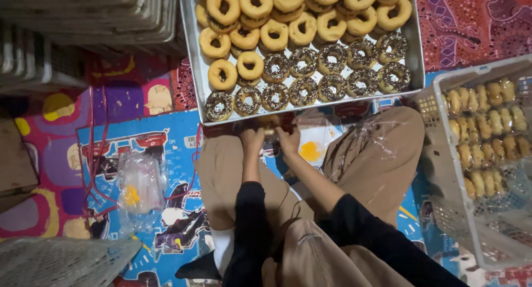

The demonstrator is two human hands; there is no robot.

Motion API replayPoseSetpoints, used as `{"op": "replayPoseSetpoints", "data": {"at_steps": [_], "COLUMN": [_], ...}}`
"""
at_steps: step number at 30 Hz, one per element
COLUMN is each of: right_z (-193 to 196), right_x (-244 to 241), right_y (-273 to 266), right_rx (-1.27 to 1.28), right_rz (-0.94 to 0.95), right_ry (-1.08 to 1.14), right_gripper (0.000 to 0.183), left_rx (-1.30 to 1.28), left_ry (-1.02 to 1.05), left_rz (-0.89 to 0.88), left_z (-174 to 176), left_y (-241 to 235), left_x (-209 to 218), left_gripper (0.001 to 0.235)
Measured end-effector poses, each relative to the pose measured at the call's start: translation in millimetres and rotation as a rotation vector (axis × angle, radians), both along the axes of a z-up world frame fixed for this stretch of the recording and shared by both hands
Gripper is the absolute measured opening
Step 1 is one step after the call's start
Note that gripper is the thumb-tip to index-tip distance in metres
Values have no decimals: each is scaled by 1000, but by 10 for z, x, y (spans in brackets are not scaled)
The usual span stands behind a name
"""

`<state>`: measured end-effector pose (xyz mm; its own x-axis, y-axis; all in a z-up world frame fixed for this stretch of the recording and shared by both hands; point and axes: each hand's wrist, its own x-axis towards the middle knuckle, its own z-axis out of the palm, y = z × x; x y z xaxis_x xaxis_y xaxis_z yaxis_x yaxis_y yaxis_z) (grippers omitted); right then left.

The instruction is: The person sits on the floor and repeatedly picks donuts from a metal tray, places them into small plastic bags, and transfers the sealed bags into a white plastic crate. The task involves handling both plain and chocolate-sprinkled donuts.

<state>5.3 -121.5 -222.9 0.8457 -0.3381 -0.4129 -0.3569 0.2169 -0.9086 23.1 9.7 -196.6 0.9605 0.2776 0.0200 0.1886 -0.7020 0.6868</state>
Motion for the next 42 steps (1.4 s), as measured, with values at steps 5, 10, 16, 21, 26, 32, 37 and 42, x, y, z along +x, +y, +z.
{"op": "replayPoseSetpoints", "data": {"at_steps": [5, 10, 16, 21, 26, 32, 37, 42], "right_z": [-110, 545, 1715, 2312, 1856, 913, 1224, 2244], "right_x": [-98, -449, -1054, -1547, -1715, -1522, -1392, -1183], "right_y": [-59, -669, -2200, -4374, -5751, -6047, -6129, -5506], "right_rx": [661, 131, 350, -1050, -1473, -1558, -1444, -1404], "right_rz": [204, 533, 261, -91, -315, -268, 44, 70], "right_ry": [261, -252, -197, -28, 460, 325, 448, 165], "right_gripper": [45, 81, 90, 80, 66, 84, 78, 59], "left_rx": [-15, -671, -488, -585, -588, 122, 348, 455], "left_ry": [543, 133, 33, 36, 73, -46, 219, 466], "left_rz": [-92, -116, -802, -1028, -829, -547, -141, 287], "left_z": [-159, 438, 1627, 2310, 2193, 1905, 1784, 1818], "left_y": [164, -286, -1655, -2149, -1972, -640, 879, 2240], "left_x": [-94, -503, -932, -928, -770, -684, -1182, -2124], "left_gripper": [59, 54, 69, 71, 62, 50, 52, 54]}}
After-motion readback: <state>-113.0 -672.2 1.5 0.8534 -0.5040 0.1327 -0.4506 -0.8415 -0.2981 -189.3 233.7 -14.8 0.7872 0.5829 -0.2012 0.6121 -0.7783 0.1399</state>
